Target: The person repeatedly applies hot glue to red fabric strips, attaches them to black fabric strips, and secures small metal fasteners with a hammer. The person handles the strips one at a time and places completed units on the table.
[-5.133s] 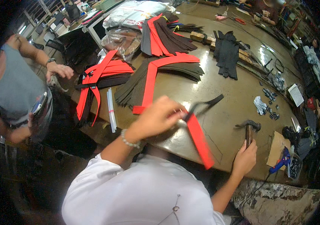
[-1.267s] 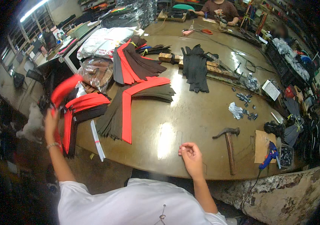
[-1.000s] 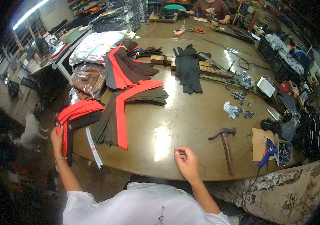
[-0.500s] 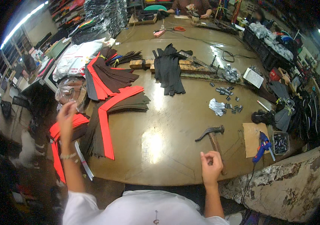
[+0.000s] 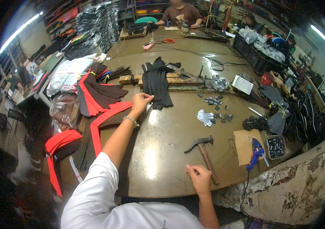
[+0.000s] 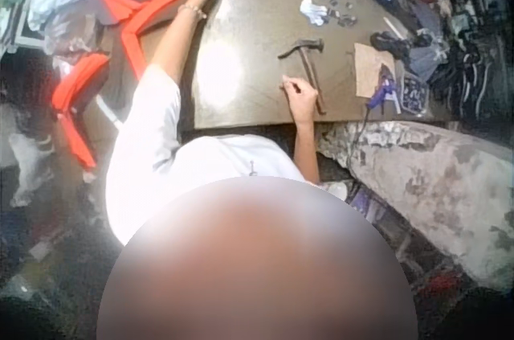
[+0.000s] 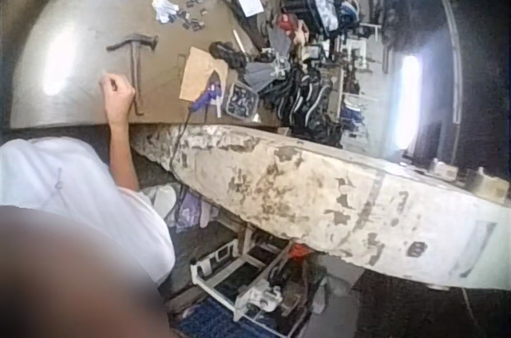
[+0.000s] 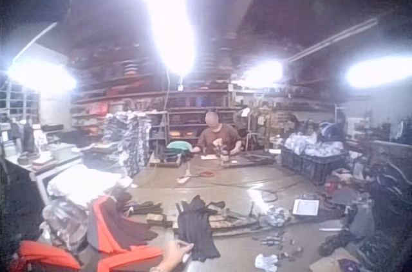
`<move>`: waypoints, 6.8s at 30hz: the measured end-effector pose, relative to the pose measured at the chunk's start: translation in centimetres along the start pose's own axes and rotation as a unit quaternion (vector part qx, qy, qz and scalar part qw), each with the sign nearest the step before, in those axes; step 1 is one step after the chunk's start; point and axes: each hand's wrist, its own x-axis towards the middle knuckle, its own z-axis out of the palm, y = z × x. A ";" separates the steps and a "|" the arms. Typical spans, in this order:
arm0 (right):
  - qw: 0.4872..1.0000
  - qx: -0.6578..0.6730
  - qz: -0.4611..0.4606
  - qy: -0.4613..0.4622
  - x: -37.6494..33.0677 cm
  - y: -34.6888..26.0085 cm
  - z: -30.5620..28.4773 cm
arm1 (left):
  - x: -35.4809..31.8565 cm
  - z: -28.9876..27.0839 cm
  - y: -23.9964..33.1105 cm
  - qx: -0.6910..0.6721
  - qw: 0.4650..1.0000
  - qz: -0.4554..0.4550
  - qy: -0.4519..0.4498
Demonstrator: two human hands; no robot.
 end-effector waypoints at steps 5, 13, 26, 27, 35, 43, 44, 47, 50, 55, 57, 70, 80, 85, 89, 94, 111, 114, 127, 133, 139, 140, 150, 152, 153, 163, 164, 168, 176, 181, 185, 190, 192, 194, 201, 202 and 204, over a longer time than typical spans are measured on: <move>0.999 -0.050 -0.011 -0.008 0.3 0.4 0.1 | 0.5 -1.8 0.5 -0.140 0.989 -0.039 -0.033; 0.954 0.250 0.164 -0.033 -0.3 -1.8 2.4 | -12.9 -11.3 6.2 -0.212 0.959 -0.106 -0.153; 0.754 0.290 0.353 -0.471 10.1 -3.7 12.0 | -32.4 -16.0 7.9 -0.206 0.942 -0.171 -0.201; 0.749 0.286 0.397 -0.447 11.5 -4.0 12.1 | -32.9 -16.0 7.8 -0.210 0.944 -0.165 -0.193; 0.862 0.289 0.183 -0.375 16.1 -5.1 14.6 | -35.3 -15.9 7.5 0.053 0.988 -0.003 -0.147; 0.941 -0.147 -0.234 -0.194 17.6 -2.0 20.7 | -36.3 -15.3 6.5 0.158 0.971 0.146 -0.099; 0.951 -0.142 -0.193 -0.193 17.6 -2.2 21.0 | -36.4 -15.2 6.4 0.158 0.970 0.157 -0.101; 0.975 -0.107 -0.109 -0.159 16.0 -4.2 19.1 | -36.8 -15.1 6.2 0.146 0.968 0.175 -0.104; 0.972 -0.061 -0.170 -0.150 11.3 -6.0 11.7 | -36.9 -15.4 6.0 0.121 0.970 0.186 -0.104; 0.915 -0.183 -0.107 0.343 2.4 -0.7 -8.0 | -36.9 -16.0 5.3 0.090 0.969 0.186 -0.137; 0.870 -0.210 0.015 0.445 1.8 3.8 -14.6 | -36.8 -16.0 5.1 0.085 0.969 0.193 -0.132; 0.994 -0.111 -0.017 -0.005 6.9 -3.5 -6.1 | -36.8 -16.0 4.9 0.076 0.969 0.191 -0.139; 0.916 -0.156 -0.172 -0.326 5.1 -7.8 5.4 | -36.7 -15.9 5.0 0.069 0.974 0.176 -0.125; 0.908 -0.177 -0.176 -0.336 5.1 -7.1 5.6 | -36.8 -16.0 4.9 0.075 0.973 0.180 -0.126; 0.904 -0.194 -0.183 -0.335 6.1 -7.2 5.9 | -36.8 -16.0 4.9 0.077 0.972 0.184 -0.126; 0.892 -0.212 -0.204 -0.344 8.0 -7.7 6.8 | -36.8 -16.1 5.2 0.081 0.971 0.181 -0.132; 0.858 -0.484 0.067 0.160 7.6 4.5 -16.4 | -28.3 -20.8 5.4 0.006 0.999 -0.013 0.031; 0.826 -0.524 0.173 0.118 4.3 -0.6 -15.8 | -20.1 -22.1 1.7 0.252 0.944 -0.036 0.208; 0.952 -0.287 -0.105 -0.030 0.8 -13.4 -4.8 | -14.9 -24.5 3.7 0.237 0.959 -0.038 0.148; 0.890 -0.147 -0.431 0.009 4.0 -16.6 3.9 | -21.3 -22.2 13.2 0.102 0.968 0.218 0.073; 0.962 0.068 -0.037 -0.261 1.7 -11.2 10.7 | -25.6 -19.3 10.0 0.025 0.994 0.061 -0.089; 0.968 0.034 -0.001 -0.249 1.5 -10.0 11.1 | -26.0 -18.6 9.0 -0.025 0.992 -0.032 -0.122; 0.971 -0.109 -0.126 -0.174 0.8 -4.4 12.3 | -26.2 -14.2 5.0 0.064 0.991 -0.071 -0.096; 0.970 -0.118 -0.103 -0.188 0.9 -4.3 12.4 | -26.2 -14.3 5.0 0.062 0.989 -0.089 -0.100; 0.969 -0.107 -0.119 -0.191 1.0 -4.4 12.4 | -26.2 -14.3 5.0 0.061 0.988 -0.101 -0.102; 0.936 -0.254 -0.198 -0.141 0.0 -5.0 12.8 | -27.0 -13.7 5.1 0.130 0.989 -0.040 -0.049; 0.917 -0.281 -0.250 -0.132 -0.3 -5.1 12.9 | -27.2 -13.5 5.1 0.131 0.991 -0.024 -0.028; 0.844 -0.406 -0.297 -0.188 -0.7 -6.2 13.2 | -27.6 -12.9 4.8 0.147 0.982 0.112 -0.043; 0.922 -0.203 -0.010 0.330 5.4 2.9 -6.2 | -28.2 -12.4 4.8 0.148 0.978 0.131 -0.062; 0.920 -0.274 0.010 0.279 8.8 9.1 -16.3 | -27.8 -12.4 4.3 0.101 0.985 0.125 -0.065; 0.917 -0.315 -0.027 0.242 8.8 1.6 -10.7 | -27.3 -12.6 3.6 -0.009 0.997 0.047 -0.066; 0.983 -0.090 -0.099 -0.127 3.7 -6.4 2.8 | -27.3 -13.0 3.2 -0.022 0.997 0.020 -0.074; 0.964 -0.118 -0.116 -0.209 3.4 -7.5 5.0 | -27.2 -12.9 3.2 -0.028 0.997 0.044 -0.049; 0.953 -0.154 -0.103 -0.239 3.7 -7.6 6.2 | -27.1 -12.9 3.2 -0.033 0.998 0.048 -0.039; 0.941 -0.186 -0.119 -0.256 4.7 -7.7 7.0 | -27.2 -12.8 3.2 -0.035 0.998 0.040 -0.038; 0.942 -0.179 -0.124 -0.254 4.5 -7.7 7.0 | -27.2 -12.8 3.2 -0.038 0.998 0.039 -0.035; 0.940 -0.184 -0.129 -0.259 4.0 -7.7 6.8 | -27.2 -12.8 3.1 -0.036 0.998 0.040 -0.035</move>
